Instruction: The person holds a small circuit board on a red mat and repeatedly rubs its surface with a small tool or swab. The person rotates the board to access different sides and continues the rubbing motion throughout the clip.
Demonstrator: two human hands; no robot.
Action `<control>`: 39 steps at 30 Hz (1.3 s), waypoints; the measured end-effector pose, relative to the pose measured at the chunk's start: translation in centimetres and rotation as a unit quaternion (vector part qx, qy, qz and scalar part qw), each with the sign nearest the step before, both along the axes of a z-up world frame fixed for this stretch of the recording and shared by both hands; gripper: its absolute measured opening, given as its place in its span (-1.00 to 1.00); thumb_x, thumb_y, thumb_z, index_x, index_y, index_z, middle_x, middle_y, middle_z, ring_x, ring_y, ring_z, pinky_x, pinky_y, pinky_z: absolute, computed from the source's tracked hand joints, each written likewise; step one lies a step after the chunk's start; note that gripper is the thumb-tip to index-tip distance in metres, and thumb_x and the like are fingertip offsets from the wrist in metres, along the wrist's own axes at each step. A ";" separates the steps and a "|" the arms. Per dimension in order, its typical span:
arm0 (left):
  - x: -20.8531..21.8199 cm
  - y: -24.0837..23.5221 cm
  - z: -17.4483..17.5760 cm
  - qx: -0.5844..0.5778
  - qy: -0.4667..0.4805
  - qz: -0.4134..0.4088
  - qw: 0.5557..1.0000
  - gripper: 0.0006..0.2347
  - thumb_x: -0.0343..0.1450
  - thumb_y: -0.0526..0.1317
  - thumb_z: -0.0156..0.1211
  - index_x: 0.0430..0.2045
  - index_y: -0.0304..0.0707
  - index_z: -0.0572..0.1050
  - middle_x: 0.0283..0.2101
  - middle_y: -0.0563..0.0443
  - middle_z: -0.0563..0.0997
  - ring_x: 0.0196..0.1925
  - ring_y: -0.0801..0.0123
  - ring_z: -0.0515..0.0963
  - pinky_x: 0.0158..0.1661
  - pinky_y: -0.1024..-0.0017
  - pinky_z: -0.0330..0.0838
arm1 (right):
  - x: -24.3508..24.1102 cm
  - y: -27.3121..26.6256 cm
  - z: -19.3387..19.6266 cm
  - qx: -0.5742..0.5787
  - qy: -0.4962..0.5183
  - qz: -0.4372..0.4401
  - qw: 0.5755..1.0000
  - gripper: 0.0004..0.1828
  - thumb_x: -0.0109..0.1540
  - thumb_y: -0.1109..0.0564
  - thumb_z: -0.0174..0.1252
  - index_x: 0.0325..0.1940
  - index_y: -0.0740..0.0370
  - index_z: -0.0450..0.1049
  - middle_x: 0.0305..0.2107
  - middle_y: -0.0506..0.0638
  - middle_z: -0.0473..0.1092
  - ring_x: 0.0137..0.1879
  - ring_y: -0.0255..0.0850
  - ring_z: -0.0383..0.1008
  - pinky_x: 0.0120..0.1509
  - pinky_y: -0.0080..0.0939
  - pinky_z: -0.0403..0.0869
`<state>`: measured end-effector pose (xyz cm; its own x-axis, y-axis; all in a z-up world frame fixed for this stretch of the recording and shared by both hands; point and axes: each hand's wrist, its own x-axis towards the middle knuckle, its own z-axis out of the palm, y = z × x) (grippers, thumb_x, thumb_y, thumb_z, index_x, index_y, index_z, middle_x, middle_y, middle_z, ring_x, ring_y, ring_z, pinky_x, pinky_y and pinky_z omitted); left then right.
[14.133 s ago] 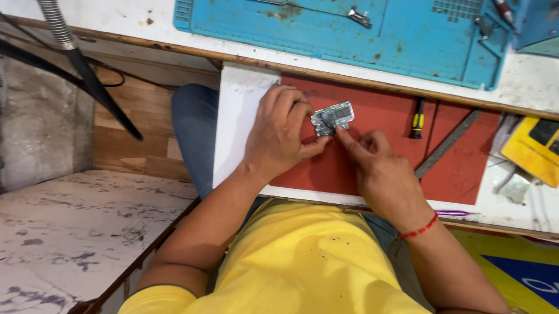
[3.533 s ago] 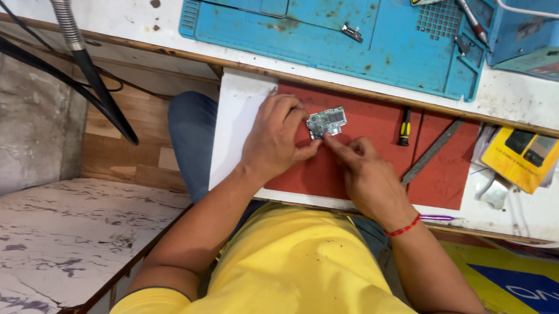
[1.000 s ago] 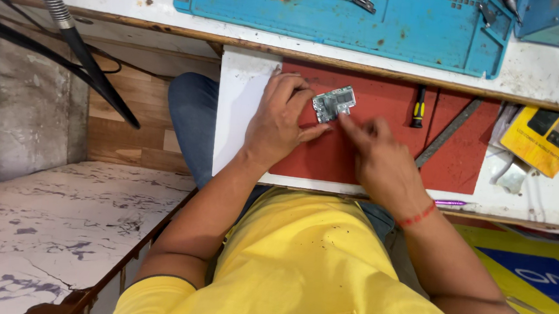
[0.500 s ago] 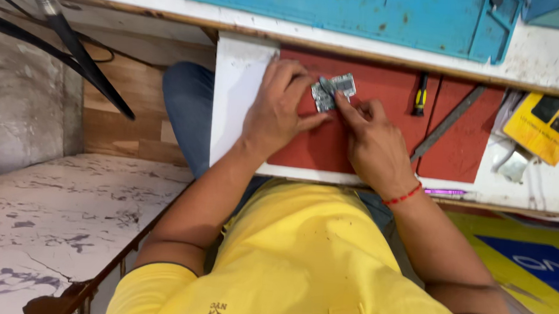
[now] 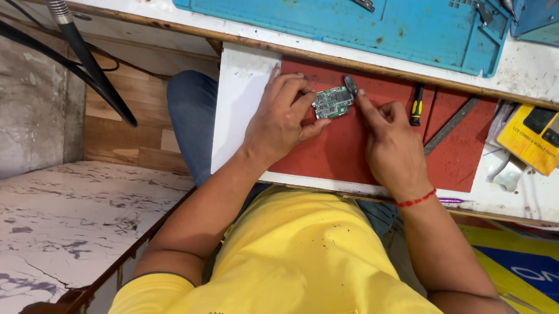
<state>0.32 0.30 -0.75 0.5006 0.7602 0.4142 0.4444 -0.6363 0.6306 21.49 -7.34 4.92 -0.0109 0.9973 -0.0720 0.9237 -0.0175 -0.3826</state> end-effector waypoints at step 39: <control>0.1 0.0 -0.2 0.021 0.023 0.010 0.999 -0.58 0.20 -0.20 0.55 -0.16 -0.45 0.54 0.00 -0.16 0.47 0.16 0.01 0.46 0.22 0.11 0.37 | 0.1 0.7 1.0 -0.021 0.039 0.073 0.996 -0.33 0.17 0.36 0.03 0.35 -0.07 0.45 -0.15 0.16 0.40 -0.24 0.18 0.51 -0.17 0.14 0.51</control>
